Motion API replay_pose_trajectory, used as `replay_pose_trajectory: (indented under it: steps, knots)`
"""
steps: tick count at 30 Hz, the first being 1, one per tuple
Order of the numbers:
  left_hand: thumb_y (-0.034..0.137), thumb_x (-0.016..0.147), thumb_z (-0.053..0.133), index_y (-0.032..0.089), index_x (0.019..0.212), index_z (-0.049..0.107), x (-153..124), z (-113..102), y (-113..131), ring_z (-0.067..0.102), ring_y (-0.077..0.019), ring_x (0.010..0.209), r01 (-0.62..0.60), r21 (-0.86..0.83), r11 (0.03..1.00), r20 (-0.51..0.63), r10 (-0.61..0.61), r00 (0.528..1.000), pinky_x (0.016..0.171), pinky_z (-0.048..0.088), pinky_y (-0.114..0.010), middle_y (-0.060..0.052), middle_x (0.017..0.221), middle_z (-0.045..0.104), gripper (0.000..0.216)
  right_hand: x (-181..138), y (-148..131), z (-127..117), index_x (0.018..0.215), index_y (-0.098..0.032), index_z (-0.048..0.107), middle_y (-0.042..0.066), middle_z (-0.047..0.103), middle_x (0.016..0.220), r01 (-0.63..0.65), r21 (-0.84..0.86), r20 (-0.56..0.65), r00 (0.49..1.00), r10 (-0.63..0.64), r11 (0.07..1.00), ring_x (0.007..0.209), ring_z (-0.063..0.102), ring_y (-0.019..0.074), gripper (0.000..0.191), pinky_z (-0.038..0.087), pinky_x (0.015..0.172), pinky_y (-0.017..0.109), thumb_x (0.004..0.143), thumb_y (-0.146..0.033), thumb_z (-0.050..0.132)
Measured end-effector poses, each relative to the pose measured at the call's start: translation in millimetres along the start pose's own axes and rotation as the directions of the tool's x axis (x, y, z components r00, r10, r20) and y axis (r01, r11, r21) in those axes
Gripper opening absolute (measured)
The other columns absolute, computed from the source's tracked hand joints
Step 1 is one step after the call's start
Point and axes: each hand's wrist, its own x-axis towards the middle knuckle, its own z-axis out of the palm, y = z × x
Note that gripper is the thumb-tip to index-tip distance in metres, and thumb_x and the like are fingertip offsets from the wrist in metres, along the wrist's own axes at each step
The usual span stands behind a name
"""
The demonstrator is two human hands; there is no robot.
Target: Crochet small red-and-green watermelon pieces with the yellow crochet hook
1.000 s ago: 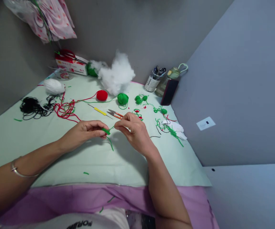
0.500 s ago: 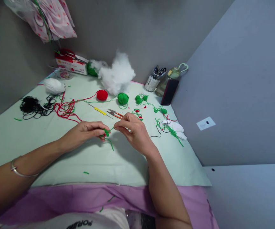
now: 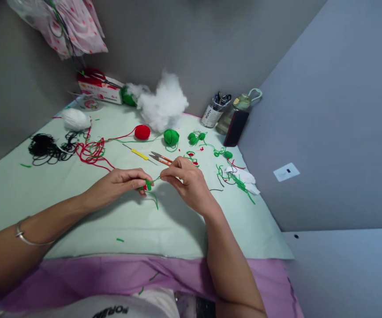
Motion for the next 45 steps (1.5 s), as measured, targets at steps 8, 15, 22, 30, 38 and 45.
replay_pose_trajectory:
  steps: [8,15,22,30,38,45]
  knots:
    - [0.039,0.09,0.065,0.019,0.099,0.073,-0.4,0.7,0.8,0.065,-0.016,0.081,-0.01,0.002,1.0,0.025,0.01,1.0,0.082,0.051,-0.03,-0.003,0.093,0.069,0.024,0.6,-0.9,2.2,0.095,-0.025,0.073,0.003,0.057,0.084,0.005,0.012,0.015,1.0,-0.006,1.0,0.08,0.056,0.0166,0.014,0.046,0.07,0.031,0.098,-0.024,0.059]
    - [0.033,0.089,0.069,0.018,0.098,0.067,-0.1,2.2,3.3,0.064,-0.0141,0.079,-0.041,-0.118,0.992,-0.001,0.041,0.999,0.079,0.051,-0.028,0.0,0.087,0.066,0.017,2.3,0.5,7.4,0.093,-0.024,0.074,0.002,0.059,0.08,-0.017,0.11,-0.014,1.0,0.019,0.994,0.077,0.056,0.0153,0.012,0.046,0.068,0.03,0.096,-0.025,0.063]
    - [0.027,0.084,0.072,0.017,0.096,0.068,1.3,3.0,3.8,0.064,-0.0147,0.082,-0.029,-0.182,0.983,-0.014,0.027,1.0,0.083,0.05,-0.029,-0.001,0.085,0.067,0.016,2.4,-0.8,17.1,0.094,-0.023,0.074,0.003,0.065,0.082,-0.057,0.135,-0.047,0.997,0.064,0.989,0.076,0.06,0.0149,0.011,0.048,0.069,0.029,0.096,-0.027,0.064]
    - [0.029,0.08,0.076,0.017,0.091,0.063,4.2,4.6,-3.2,0.062,-0.0119,0.076,-0.005,-0.23,0.973,-0.087,-0.015,0.996,0.077,0.05,-0.027,0.002,0.084,0.062,0.021,-2.2,-10.8,30.5,0.112,-0.023,0.067,0.007,0.075,0.1,0.09,0.053,-0.01,0.996,-0.09,0.994,0.087,0.07,0.0155,0.019,0.054,0.077,0.028,0.101,-0.019,0.052]
    - [0.034,0.08,0.076,0.016,0.087,0.062,5.3,4.3,-6.3,0.062,-0.0128,0.071,0.073,-0.203,0.977,-0.095,-0.093,0.991,0.074,0.049,-0.028,0.002,0.079,0.062,0.024,-2.2,-14.0,33.7,0.105,-0.02,0.065,0.008,0.076,0.093,0.141,-0.155,0.063,0.989,-0.133,0.978,0.079,0.068,0.0156,0.017,0.05,0.069,0.026,0.102,-0.022,0.048]
    - [0.033,0.082,0.076,0.016,0.092,0.063,5.0,4.4,-3.4,0.064,-0.0126,0.07,0.035,-0.218,0.975,-0.087,-0.055,0.995,0.075,0.05,-0.029,0.002,0.081,0.063,0.024,-0.6,-7.9,28.6,0.111,-0.021,0.064,0.007,0.073,0.1,0.066,0.06,0.005,0.998,-0.067,0.996,0.086,0.067,0.0147,0.018,0.052,0.079,0.028,0.102,-0.018,0.049]
